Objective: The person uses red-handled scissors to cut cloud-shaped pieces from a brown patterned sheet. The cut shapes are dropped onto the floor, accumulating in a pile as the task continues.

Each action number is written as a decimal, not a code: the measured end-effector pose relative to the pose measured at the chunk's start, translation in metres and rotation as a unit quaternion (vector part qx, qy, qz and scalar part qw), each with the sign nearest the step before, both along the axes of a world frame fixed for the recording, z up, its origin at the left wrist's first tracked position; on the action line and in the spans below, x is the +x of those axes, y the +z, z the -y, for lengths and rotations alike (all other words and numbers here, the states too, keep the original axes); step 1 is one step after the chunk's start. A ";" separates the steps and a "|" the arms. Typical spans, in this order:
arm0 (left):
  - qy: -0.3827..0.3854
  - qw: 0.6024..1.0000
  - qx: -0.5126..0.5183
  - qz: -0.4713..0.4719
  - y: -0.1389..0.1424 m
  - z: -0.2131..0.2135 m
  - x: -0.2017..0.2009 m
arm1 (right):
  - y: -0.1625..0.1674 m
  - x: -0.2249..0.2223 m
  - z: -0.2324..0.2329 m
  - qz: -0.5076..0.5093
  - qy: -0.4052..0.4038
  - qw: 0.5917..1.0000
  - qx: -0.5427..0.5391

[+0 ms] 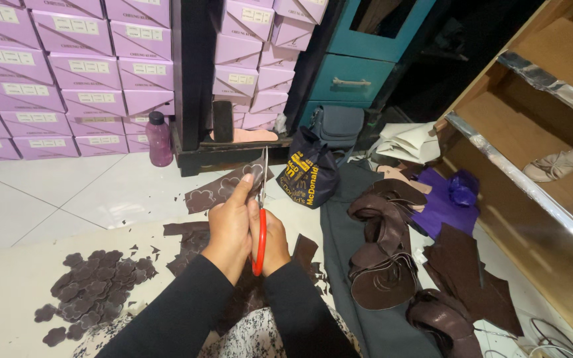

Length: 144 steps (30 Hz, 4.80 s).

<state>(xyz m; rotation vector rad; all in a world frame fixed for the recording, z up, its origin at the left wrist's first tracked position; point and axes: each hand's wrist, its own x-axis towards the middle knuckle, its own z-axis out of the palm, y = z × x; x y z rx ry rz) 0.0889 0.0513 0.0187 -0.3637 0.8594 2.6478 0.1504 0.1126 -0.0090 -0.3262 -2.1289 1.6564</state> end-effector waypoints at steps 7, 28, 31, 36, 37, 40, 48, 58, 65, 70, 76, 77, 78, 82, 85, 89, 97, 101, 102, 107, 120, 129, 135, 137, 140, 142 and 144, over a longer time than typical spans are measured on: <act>0.021 0.999 -0.023 -0.023 0.012 0.011 0.000 | -0.005 0.001 -0.001 0.055 0.045 0.996 -0.060; 0.021 1.000 0.001 0.005 0.015 0.011 0.002 | 0.002 0.003 0.003 0.023 0.035 0.999 -0.017; 0.011 0.999 -0.030 -0.015 0.019 0.014 0.004 | 0.003 0.003 0.002 0.052 0.041 0.996 -0.067; 0.019 0.996 -0.042 -0.081 0.023 0.017 0.006 | 0.008 0.008 -0.006 0.056 0.050 0.993 -0.086; 0.018 0.996 -0.035 -0.081 0.023 0.017 0.006 | 0.009 0.009 -0.006 0.058 0.052 0.993 -0.092; 0.013 0.996 -0.019 -0.083 0.023 0.017 0.004 | 0.010 0.010 -0.007 0.061 0.056 0.991 -0.104; 0.008 0.990 -0.100 -0.099 0.011 0.018 -0.011 | 0.006 0.009 -0.008 0.074 0.064 0.987 -0.127; 0.021 0.982 -0.140 -0.122 0.015 0.023 -0.009 | 0.007 0.014 -0.012 0.069 0.109 0.989 -0.072; 0.021 0.983 -0.150 -0.105 0.015 0.022 -0.011 | 0.007 0.012 -0.011 0.066 0.084 0.991 -0.079; 0.028 0.981 -0.148 -0.119 0.017 0.026 -0.013 | 0.010 0.013 -0.009 0.068 0.087 0.990 -0.089; 0.022 0.979 -0.149 -0.134 0.015 0.027 -0.013 | 0.011 0.015 -0.006 0.073 0.088 0.990 -0.082; 0.016 0.978 -0.157 -0.137 0.015 0.027 -0.014 | 0.012 0.015 -0.006 0.076 0.089 0.990 -0.076; 0.009 0.976 -0.166 -0.139 0.014 0.028 -0.014 | 0.012 0.015 -0.006 0.080 0.091 0.990 -0.070; 0.004 0.971 -0.193 -0.138 0.013 0.030 -0.018 | 0.014 0.016 -0.010 0.074 0.097 0.990 -0.066; 0.001 0.969 -0.203 -0.143 0.014 0.032 -0.021 | 0.014 0.015 -0.011 0.063 0.103 0.990 -0.075; -0.003 0.968 -0.201 -0.150 0.014 0.033 -0.023 | 0.013 0.014 -0.012 0.077 0.102 0.988 -0.087; -0.028 0.967 -0.208 -0.143 0.016 0.031 -0.021 | 0.015 0.017 -0.020 0.083 0.158 0.977 -0.114; -0.024 0.970 -0.193 -0.146 0.017 0.030 -0.021 | 0.015 0.016 -0.022 0.080 0.141 0.981 -0.110; -0.020 0.971 -0.187 -0.147 0.018 0.029 -0.020 | 0.015 0.016 -0.023 0.073 0.143 0.981 -0.105; -0.027 0.975 -0.175 -0.135 0.017 0.027 -0.022 | 0.014 0.015 -0.021 0.067 0.129 0.982 -0.120; -0.015 0.977 -0.168 -0.130 0.017 0.032 -0.021 | 0.012 0.015 -0.020 0.090 0.120 0.985 -0.089; -0.024 0.977 -0.165 -0.134 0.019 0.031 -0.021 | 0.007 0.013 -0.018 0.093 0.092 0.987 -0.096; -0.028 0.971 -0.183 -0.151 0.013 0.031 -0.024 | 0.007 0.014 -0.018 0.062 0.110 0.989 -0.078; -0.028 0.971 -0.190 -0.144 0.013 0.030 -0.026 | 0.008 0.013 -0.018 0.064 0.100 0.988 -0.095; -0.025 0.971 -0.193 -0.140 0.014 0.031 -0.026 | 0.009 0.014 -0.017 0.081 0.095 0.987 -0.097; -0.027 0.970 -0.194 -0.143 0.015 0.033 -0.027 | 0.009 0.014 -0.016 0.083 0.097 0.986 -0.104; -0.036 0.969 -0.197 -0.146 0.015 0.036 -0.027 | 0.010 0.014 -0.014 0.074 0.102 0.984 -0.126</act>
